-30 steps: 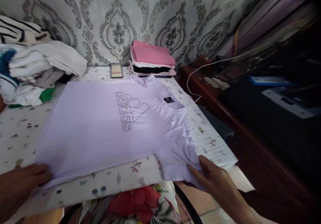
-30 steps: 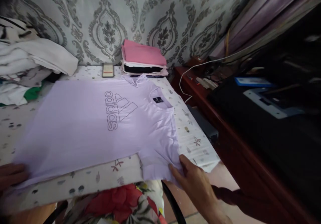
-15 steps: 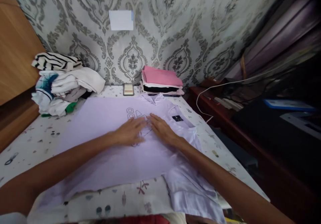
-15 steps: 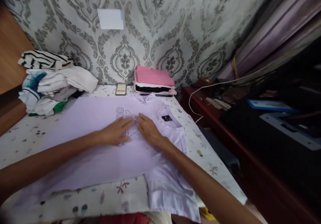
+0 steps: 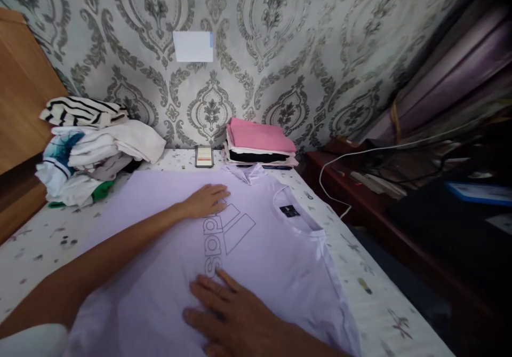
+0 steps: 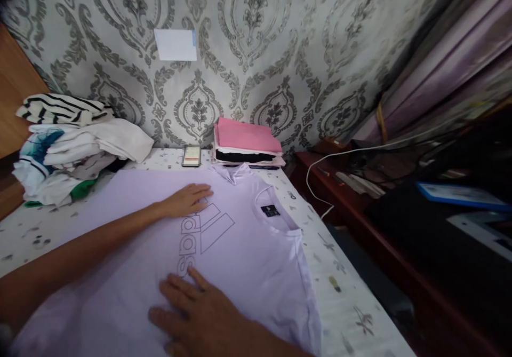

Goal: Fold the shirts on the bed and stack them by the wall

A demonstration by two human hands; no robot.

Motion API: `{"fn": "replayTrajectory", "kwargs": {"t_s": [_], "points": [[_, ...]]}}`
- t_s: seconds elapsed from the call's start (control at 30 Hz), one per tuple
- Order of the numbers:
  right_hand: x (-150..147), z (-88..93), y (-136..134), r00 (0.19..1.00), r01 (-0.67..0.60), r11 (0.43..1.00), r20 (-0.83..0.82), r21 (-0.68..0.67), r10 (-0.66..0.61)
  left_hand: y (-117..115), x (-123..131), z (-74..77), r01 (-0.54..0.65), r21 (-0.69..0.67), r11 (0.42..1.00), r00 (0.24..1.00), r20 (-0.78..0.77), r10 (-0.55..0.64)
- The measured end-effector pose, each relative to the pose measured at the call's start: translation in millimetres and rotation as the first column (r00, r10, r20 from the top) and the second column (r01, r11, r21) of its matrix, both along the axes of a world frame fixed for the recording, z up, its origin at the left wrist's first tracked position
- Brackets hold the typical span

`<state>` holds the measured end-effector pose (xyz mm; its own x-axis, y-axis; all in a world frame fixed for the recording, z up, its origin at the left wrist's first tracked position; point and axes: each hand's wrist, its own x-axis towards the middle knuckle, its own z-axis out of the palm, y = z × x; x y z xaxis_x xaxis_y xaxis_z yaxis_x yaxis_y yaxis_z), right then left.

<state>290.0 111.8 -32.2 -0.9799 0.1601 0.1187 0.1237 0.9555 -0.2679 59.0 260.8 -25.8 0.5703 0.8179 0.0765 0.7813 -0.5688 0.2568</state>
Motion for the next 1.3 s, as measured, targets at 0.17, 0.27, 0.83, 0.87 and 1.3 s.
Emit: {"fn": "replayTrajectory", "kwargs": {"t_s": [0.17, 0.27, 0.83, 0.87, 1.3], "points": [[0.1, -8.6, -1.6, 0.993, -0.086, 0.993, -0.075, 0.084, 0.092, 85.9, -11.3, -8.1, -0.060, -0.033, 0.998, 0.994, -0.096, 0.056], [0.6, 8.3, -4.2, 0.997, -0.063, 0.996, -0.041, -0.069, 0.060, 80.7, -9.5, -7.0, -0.103, 0.015, 0.995, 0.990, -0.091, 0.104], [-8.3, 19.4, -32.2, 0.991, -0.131, 0.946, -0.033, -0.296, 0.127, -67.5, -72.7, -3.8, -0.456, -0.021, 0.890, 0.880, -0.158, 0.448], [-7.7, 19.9, -29.4, 0.993, -0.101, 0.955, -0.079, -0.279, 0.082, -83.2, -62.6, -6.1, -0.431, -0.013, 0.902, 0.894, -0.140, 0.426], [40.2, -24.7, 2.6, 0.874, 0.483, 0.875, -0.085, 0.042, -0.479, -260.2, -142.1, -20.4, -0.477, 0.148, 0.866, 0.823, -0.268, 0.500]]}}
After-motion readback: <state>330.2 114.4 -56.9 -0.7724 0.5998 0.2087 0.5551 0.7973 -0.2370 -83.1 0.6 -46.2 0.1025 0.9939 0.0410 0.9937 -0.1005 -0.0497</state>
